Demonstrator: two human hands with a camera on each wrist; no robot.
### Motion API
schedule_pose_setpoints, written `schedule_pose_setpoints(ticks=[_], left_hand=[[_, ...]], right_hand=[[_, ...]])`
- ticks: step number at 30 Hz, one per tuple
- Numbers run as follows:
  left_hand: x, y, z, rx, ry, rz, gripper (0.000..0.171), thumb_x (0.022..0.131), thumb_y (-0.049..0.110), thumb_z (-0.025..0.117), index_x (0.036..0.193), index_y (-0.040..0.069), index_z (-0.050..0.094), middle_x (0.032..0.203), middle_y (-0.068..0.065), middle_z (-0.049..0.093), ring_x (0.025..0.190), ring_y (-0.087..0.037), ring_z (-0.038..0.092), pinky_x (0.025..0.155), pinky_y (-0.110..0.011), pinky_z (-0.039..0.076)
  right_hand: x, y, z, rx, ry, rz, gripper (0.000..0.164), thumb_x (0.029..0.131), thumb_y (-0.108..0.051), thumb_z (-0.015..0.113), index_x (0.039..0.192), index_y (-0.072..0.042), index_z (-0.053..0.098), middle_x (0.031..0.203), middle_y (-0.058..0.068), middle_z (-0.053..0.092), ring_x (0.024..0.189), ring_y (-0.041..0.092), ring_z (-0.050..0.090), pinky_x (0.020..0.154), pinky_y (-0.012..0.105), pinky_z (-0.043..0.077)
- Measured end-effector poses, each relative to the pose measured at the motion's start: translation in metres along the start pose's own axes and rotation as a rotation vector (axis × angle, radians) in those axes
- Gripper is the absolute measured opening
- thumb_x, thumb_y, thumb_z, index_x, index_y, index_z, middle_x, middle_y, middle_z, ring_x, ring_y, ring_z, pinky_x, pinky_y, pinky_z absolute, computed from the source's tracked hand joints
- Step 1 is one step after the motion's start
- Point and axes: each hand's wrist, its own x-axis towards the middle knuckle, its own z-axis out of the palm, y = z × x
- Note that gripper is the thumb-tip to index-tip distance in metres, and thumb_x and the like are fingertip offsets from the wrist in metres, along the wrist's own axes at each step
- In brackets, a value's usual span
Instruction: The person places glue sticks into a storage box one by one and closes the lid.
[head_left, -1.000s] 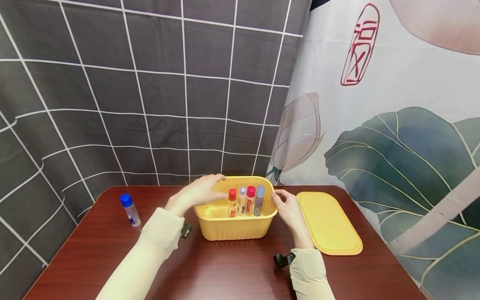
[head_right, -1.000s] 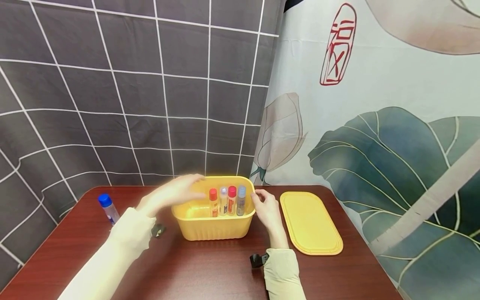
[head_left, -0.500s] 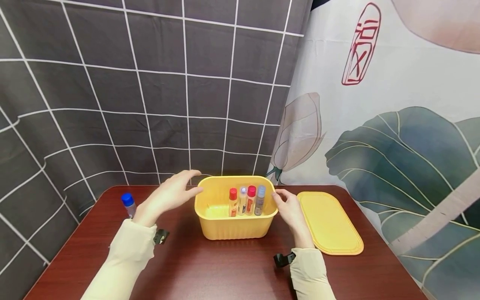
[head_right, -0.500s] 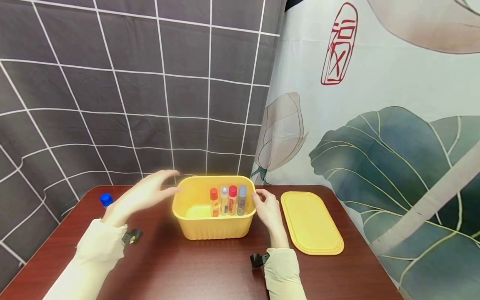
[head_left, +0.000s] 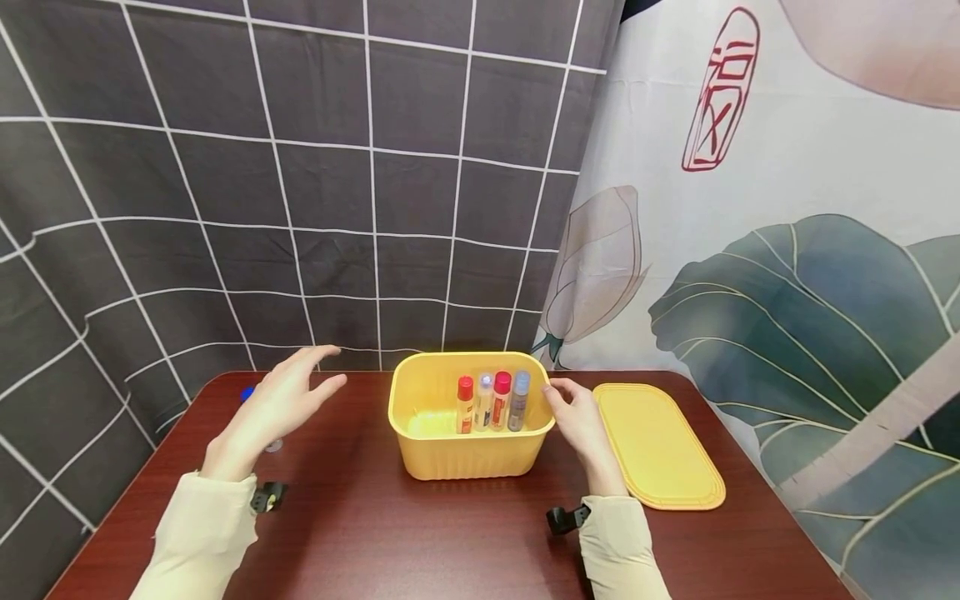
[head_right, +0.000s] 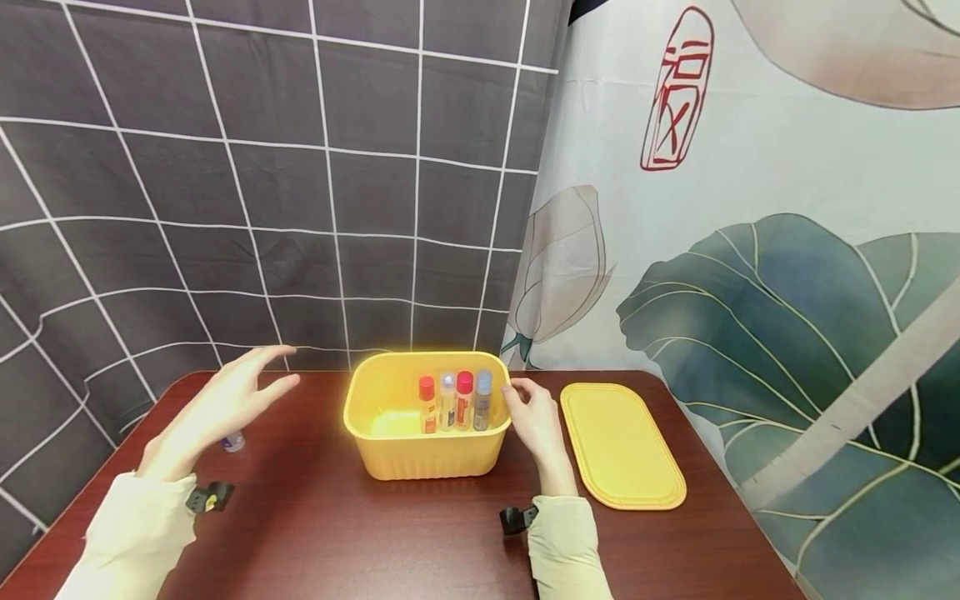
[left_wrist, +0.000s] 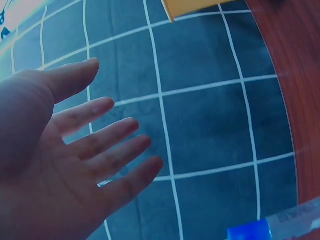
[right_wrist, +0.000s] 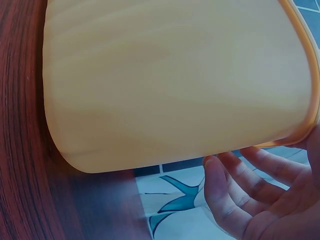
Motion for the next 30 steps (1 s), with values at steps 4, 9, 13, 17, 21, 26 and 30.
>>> schedule_pose_setpoints(ticks=[4, 9, 13, 17, 21, 26, 30], left_hand=[[-0.005, -0.008, -0.002, 0.004, 0.04, 0.003, 0.048, 0.096, 0.028, 0.062, 0.137, 0.005, 0.051, 0.138, -0.022, 0.05, 0.125, -0.04, 0.046, 0.1, -0.058, 0.036], [-0.013, -0.019, -0.002, -0.007, 0.086, -0.016, 0.048, 0.097, 0.026, 0.061, 0.137, 0.003, 0.05, 0.135, -0.024, 0.05, 0.123, -0.042, 0.046, 0.099, -0.059, 0.036], [-0.018, -0.027, 0.0, -0.029, 0.129, -0.028, 0.046, 0.097, 0.024, 0.06, 0.135, 0.0, 0.05, 0.133, -0.027, 0.05, 0.121, -0.045, 0.046, 0.098, -0.059, 0.035], [-0.023, -0.036, 0.002, -0.043, 0.177, -0.04, 0.043, 0.096, 0.02, 0.061, 0.133, -0.001, 0.051, 0.131, -0.029, 0.051, 0.118, -0.045, 0.048, 0.096, -0.059, 0.036], [-0.026, -0.045, 0.003, -0.048, 0.222, -0.047, 0.041, 0.096, 0.019, 0.061, 0.13, -0.001, 0.053, 0.122, -0.028, 0.056, 0.096, -0.042, 0.057, 0.091, -0.057, 0.039], [-0.032, -0.058, 0.004, -0.066, 0.245, -0.079, 0.04, 0.097, 0.021, 0.059, 0.129, -0.001, 0.053, 0.123, -0.029, 0.055, 0.106, -0.046, 0.054, 0.091, -0.06, 0.039], [-0.036, -0.066, 0.004, -0.075, 0.254, -0.126, 0.039, 0.098, 0.02, 0.058, 0.13, -0.002, 0.052, 0.128, -0.032, 0.051, 0.114, -0.049, 0.049, 0.092, -0.064, 0.039]], right_hand=[[0.0, -0.001, -0.001, 0.006, -0.006, 0.01, 0.031, 0.098, -0.02, 0.059, 0.121, 0.001, 0.064, 0.103, 0.021, 0.065, 0.087, 0.036, 0.064, 0.059, 0.029, 0.054], [0.0, 0.0, -0.002, -0.007, -0.013, 0.015, 0.032, 0.098, -0.02, 0.058, 0.121, 0.002, 0.063, 0.105, 0.021, 0.065, 0.088, 0.036, 0.064, 0.061, 0.029, 0.055], [0.0, -0.001, -0.001, 0.0, -0.013, 0.011, 0.031, 0.098, -0.02, 0.058, 0.121, 0.001, 0.064, 0.105, 0.021, 0.065, 0.087, 0.035, 0.065, 0.06, 0.03, 0.055], [0.0, -0.001, -0.001, -0.004, -0.019, 0.012, 0.032, 0.099, -0.021, 0.058, 0.121, 0.001, 0.064, 0.108, 0.02, 0.065, 0.088, 0.033, 0.065, 0.063, 0.031, 0.056], [0.0, -0.001, -0.001, 0.0, -0.023, 0.014, 0.032, 0.099, -0.021, 0.058, 0.121, 0.001, 0.063, 0.109, 0.021, 0.065, 0.09, 0.034, 0.065, 0.063, 0.031, 0.056], [-0.001, 0.0, -0.001, -0.006, -0.019, 0.005, 0.031, 0.099, -0.02, 0.058, 0.12, 0.002, 0.064, 0.108, 0.022, 0.065, 0.09, 0.036, 0.065, 0.063, 0.031, 0.056], [-0.001, -0.001, -0.001, -0.018, -0.017, 0.006, 0.031, 0.099, -0.02, 0.058, 0.12, 0.002, 0.064, 0.107, 0.021, 0.065, 0.089, 0.036, 0.065, 0.063, 0.031, 0.056]])
